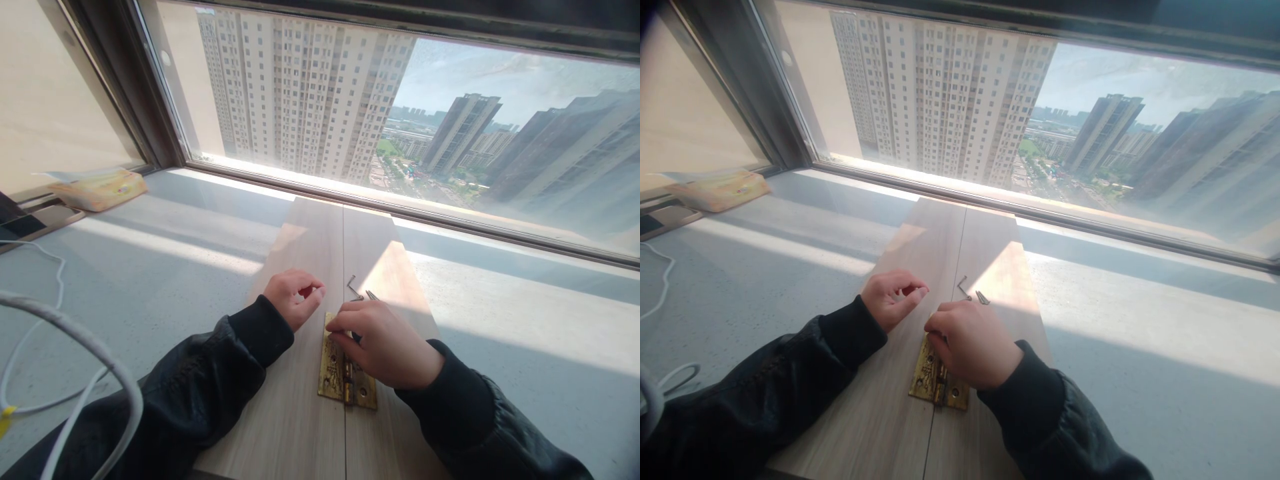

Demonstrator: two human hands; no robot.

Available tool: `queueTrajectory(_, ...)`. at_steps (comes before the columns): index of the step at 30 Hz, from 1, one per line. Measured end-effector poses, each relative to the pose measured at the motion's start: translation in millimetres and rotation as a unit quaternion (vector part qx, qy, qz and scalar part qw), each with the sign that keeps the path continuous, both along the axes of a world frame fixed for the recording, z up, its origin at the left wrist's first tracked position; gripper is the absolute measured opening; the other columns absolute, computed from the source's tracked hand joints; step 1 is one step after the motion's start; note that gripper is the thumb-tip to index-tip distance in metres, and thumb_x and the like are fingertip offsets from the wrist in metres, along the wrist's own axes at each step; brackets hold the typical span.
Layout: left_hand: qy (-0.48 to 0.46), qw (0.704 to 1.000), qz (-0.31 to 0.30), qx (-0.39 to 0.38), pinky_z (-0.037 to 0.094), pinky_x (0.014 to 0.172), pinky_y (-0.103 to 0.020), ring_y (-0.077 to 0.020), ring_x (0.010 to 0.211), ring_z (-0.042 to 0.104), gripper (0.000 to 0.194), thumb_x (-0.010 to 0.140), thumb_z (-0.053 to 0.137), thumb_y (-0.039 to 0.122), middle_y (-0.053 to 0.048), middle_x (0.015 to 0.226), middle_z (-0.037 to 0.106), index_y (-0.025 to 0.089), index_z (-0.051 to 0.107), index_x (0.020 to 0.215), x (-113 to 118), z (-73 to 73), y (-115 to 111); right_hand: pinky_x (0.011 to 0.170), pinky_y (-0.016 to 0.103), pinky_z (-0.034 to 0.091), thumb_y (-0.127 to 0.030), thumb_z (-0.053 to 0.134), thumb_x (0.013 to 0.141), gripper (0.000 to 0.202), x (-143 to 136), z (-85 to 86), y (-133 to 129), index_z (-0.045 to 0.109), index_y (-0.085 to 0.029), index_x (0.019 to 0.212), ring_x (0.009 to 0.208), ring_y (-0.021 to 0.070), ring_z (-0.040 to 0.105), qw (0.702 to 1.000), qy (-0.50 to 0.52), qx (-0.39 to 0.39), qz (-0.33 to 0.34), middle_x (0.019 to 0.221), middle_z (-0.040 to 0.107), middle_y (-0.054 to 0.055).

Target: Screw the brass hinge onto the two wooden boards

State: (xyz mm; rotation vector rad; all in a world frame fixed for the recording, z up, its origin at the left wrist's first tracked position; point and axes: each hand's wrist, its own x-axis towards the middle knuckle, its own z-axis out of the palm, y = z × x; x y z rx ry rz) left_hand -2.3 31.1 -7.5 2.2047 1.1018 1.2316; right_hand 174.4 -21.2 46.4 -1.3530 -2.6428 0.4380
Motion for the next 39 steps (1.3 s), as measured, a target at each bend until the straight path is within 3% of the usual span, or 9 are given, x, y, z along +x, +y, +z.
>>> queueTrajectory(6,0.001,1.000,0.002,-0.001,0.044,0.057,-0.024,-0.0117,0.059,0.055,0.018,0.079,0.056,0.022,-0.002,0.064,0.066,0.016,0.070,0.071,0.6,1.7,-0.3,0.055,0.028,0.029,-0.035,0.058,0.085,0.025,-1.6,-5.0,1.4,0.066,-0.016,0.070,0.061,0.0145,0.053,0.998,-0.031,0.031,-0.035,0.069,0.064,0.004)
queueTrajectory(11,0.002,1.000,0.001,0.002,0.043,0.056,-0.024,-0.0115,0.057,0.054,0.018,0.079,0.056,0.023,-0.001,0.061,0.065,0.016,0.070,0.070,0.2,2.9,-0.9,0.057,0.028,0.032,-0.045,0.064,0.081,0.028,0.7,-5.4,4.0,0.070,-0.018,0.082,0.062,0.0153,0.055,0.999,-0.016,0.029,-0.036,0.070,0.065,0.004)
queueTrajectory(15,0.002,1.000,-0.001,0.004,0.043,0.056,-0.024,-0.0116,0.058,0.054,0.018,0.079,0.056,0.022,-0.001,0.062,0.066,0.016,0.070,0.070,-0.3,0.9,-0.5,0.064,0.027,0.038,-0.035,0.069,0.078,0.020,3.2,-1.9,4.6,0.070,-0.020,0.091,0.066,0.0134,0.058,1.000,0.007,0.002,-0.004,0.074,0.068,0.001)
queueTrajectory(19,0.002,1.000,-0.002,0.003,0.043,0.057,-0.024,-0.0120,0.059,0.055,0.018,0.079,0.055,0.022,-0.002,0.064,0.067,0.016,0.070,0.071,0.1,0.1,-0.2,0.066,0.026,0.039,-0.021,0.061,0.081,0.010,3.8,-0.4,3.3,0.069,-0.020,0.086,0.069,0.0129,0.058,1.000,0.004,-0.003,0.015,0.077,0.068,0.001)
queueTrajectory(24,0.004,1.000,-0.003,-0.001,0.043,0.057,-0.025,-0.0123,0.059,0.054,0.019,0.079,0.055,0.023,-0.002,0.063,0.067,0.016,0.070,0.070,1.1,2.7,-1.3,0.059,0.028,0.032,-0.030,0.058,0.085,0.017,2.6,-2.6,2.8,0.065,-0.017,0.076,0.064,0.0140,0.052,0.999,-0.025,0.020,-0.010,0.075,0.064,0.004)
queueTrajectory(27,0.003,1.000,-0.003,-0.002,0.044,0.058,-0.025,-0.0123,0.058,0.054,0.019,0.080,0.055,0.023,-0.002,0.062,0.065,0.015,0.070,0.070,1.0,2.8,-1.5,0.057,0.027,0.029,-0.038,0.060,0.083,0.021,1.8,-3.4,2.9,0.065,-0.017,0.079,0.063,0.0145,0.051,0.999,-0.033,0.030,-0.020,0.074,0.063,0.004)
queueTrajectory(33,-0.001,1.000,-0.003,-0.001,0.044,0.058,-0.025,-0.0118,0.057,0.053,0.019,0.079,0.055,0.023,-0.003,0.062,0.066,0.015,0.071,0.071,0.1,1.1,0.5,0.058,0.025,0.030,-0.024,0.057,0.083,0.009,1.2,-3.6,2.6,0.064,-0.019,0.080,0.064,0.0116,0.050,0.999,-0.025,0.026,0.003,0.073,0.063,0.000)
queueTrajectory(39,-0.001,1.000,-0.004,-0.003,0.044,0.058,-0.025,-0.0116,0.057,0.053,0.020,0.079,0.055,0.023,-0.002,0.061,0.064,0.014,0.070,0.070,0.8,2.6,-1.2,0.055,0.026,0.026,-0.033,0.058,0.085,0.021,-0.5,-7.3,1.0,0.062,-0.018,0.073,0.060,0.0117,0.048,0.999,-0.029,0.044,-0.013,0.070,0.063,0.001)
